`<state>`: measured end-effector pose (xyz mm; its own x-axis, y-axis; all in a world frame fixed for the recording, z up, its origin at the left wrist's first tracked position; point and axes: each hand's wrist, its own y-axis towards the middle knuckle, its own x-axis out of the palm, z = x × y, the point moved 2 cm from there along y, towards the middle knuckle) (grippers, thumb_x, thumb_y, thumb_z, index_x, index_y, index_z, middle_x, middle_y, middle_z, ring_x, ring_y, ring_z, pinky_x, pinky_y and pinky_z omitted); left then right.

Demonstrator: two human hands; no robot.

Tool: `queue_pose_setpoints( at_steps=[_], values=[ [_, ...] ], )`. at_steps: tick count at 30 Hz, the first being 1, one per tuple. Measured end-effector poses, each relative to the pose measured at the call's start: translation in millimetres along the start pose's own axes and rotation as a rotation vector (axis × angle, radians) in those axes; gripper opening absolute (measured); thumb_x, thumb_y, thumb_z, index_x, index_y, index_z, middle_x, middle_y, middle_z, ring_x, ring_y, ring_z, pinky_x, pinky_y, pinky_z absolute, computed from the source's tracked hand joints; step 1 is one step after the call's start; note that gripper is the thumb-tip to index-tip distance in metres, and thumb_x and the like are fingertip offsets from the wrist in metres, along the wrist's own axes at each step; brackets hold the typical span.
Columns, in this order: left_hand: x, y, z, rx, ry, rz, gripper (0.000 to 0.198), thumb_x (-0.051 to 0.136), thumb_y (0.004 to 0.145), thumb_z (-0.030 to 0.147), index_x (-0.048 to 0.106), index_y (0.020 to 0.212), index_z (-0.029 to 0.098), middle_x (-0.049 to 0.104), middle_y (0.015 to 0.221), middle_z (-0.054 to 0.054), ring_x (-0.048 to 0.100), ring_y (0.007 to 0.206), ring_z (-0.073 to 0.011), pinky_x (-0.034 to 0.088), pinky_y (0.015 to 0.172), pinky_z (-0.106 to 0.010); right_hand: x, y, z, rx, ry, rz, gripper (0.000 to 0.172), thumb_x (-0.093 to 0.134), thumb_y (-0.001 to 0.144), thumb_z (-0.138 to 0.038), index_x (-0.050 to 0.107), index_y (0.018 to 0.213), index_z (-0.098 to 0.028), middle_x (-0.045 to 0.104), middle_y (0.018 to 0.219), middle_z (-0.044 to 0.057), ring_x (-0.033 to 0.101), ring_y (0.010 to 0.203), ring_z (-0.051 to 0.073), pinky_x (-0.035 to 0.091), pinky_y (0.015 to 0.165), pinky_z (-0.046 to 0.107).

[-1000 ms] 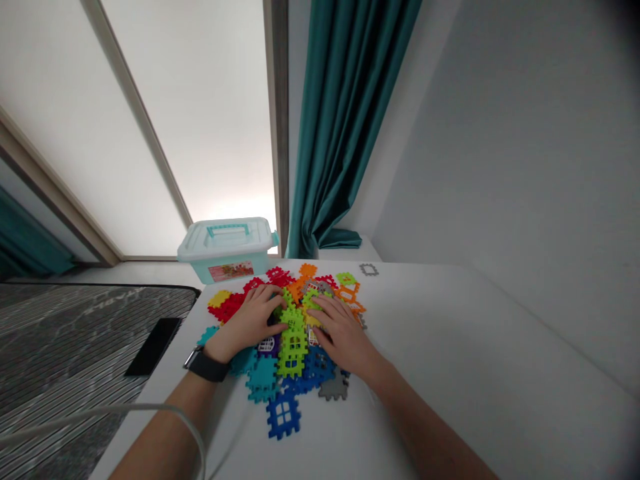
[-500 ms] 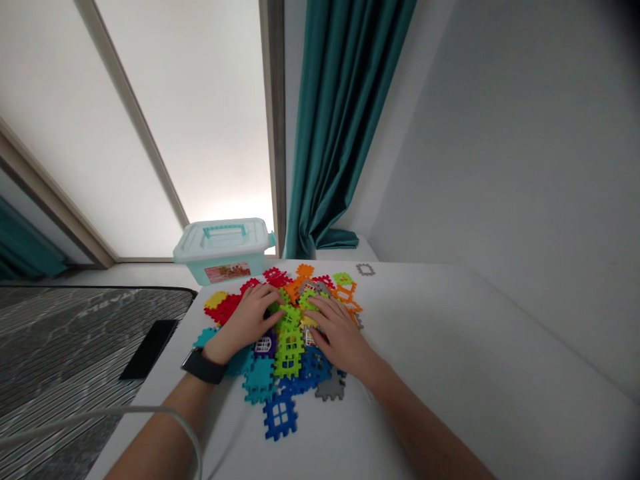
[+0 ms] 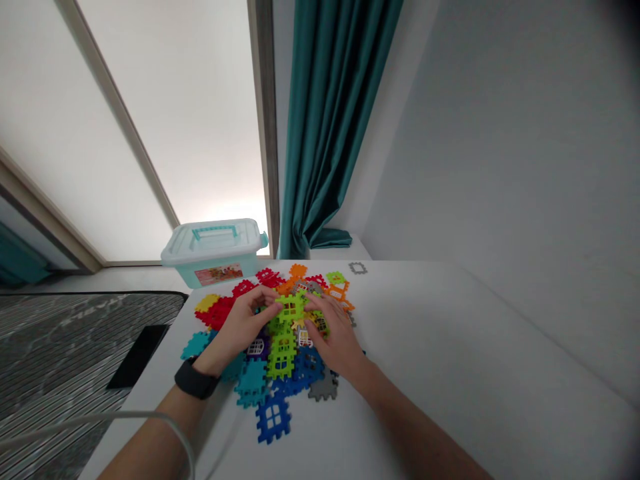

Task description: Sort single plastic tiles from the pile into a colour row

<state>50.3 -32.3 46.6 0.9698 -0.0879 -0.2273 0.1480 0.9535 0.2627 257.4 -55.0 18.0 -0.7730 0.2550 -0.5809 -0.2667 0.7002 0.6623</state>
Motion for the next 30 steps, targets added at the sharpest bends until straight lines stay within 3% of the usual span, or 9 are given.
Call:
queue_pose_setpoints(
  at_steps=[5,12,16,21,26,30],
  values=[
    [10.6,-6,1,-0.14,-0.172,-0.004,0.033,0.077,0.079,0.048,0.064,0.088,0.019,0.065,0.077,0.001,0.059,0.071,-0.0139,0.046,0.067,-0.026,-3,0,-1,-0.083,-0.036,0.022,0.041,0.054,0.098,-0.025,0.052,0.139,-0.026,0.064,0.128,0.011,0.059,0.122,0.027,0.049,0.107,0.05],
    [10.3,-5,-3,-0.128,-0.11,-0.048,0.032,0.07,0.085,0.049,0.063,0.092,0.019,0.064,0.079,0.0,0.059,0.071,-0.0146,0.047,0.066,-0.027,-4,-1,2,-0.057,-0.007,-0.015,0.038,0.057,0.096,-0.024,0.054,0.135,-0.026,0.06,0.13,0.012,0.058,0.124,0.028,0.049,0.109,0.05],
    [7.6,-6,-2,0.121,0.191,-0.053,0.027,0.062,0.093,0.043,0.063,0.107,0.02,0.067,0.089,-0.003,0.064,0.084,-0.0194,0.052,0.078,-0.034,-6,2,5,-0.044,0.017,-0.006,0.034,0.057,0.096,-0.024,0.054,0.129,-0.024,0.055,0.136,0.014,0.052,0.133,0.028,0.045,0.113,0.05],
    [2.9,-7,-3,0.48,0.653,-0.058,0.047,0.072,0.087,0.047,0.06,0.125,0.022,0.064,0.12,-0.011,0.059,0.113,-0.0293,0.048,0.098,-0.046,-9,3,11,-0.038,0.018,-0.006,0.033,0.056,0.096,-0.023,0.053,0.129,-0.024,0.053,0.138,0.014,0.05,0.135,0.027,0.043,0.116,0.051],
    [-1.3,-6,-7,0.591,0.831,-0.037,0.044,0.066,0.092,0.052,0.063,0.124,0.022,0.062,0.121,-0.012,0.058,0.112,-0.0301,0.047,0.097,-0.048,-8,2,13,-0.053,0.007,-0.028,0.036,0.056,0.095,-0.022,0.054,0.131,-0.024,0.056,0.137,0.014,0.051,0.135,0.028,0.044,0.115,0.051],
    [-2.8,-7,-5,0.628,0.864,0.003,0.043,0.069,0.09,0.05,0.065,0.124,0.024,0.056,0.135,-0.014,0.052,0.122,-0.0336,0.044,0.103,-0.053,-10,2,10,-0.079,0.003,-0.041,0.039,0.055,0.095,-0.021,0.053,0.134,-0.025,0.059,0.135,0.012,0.053,0.133,0.027,0.044,0.114,0.051]
  ],
)
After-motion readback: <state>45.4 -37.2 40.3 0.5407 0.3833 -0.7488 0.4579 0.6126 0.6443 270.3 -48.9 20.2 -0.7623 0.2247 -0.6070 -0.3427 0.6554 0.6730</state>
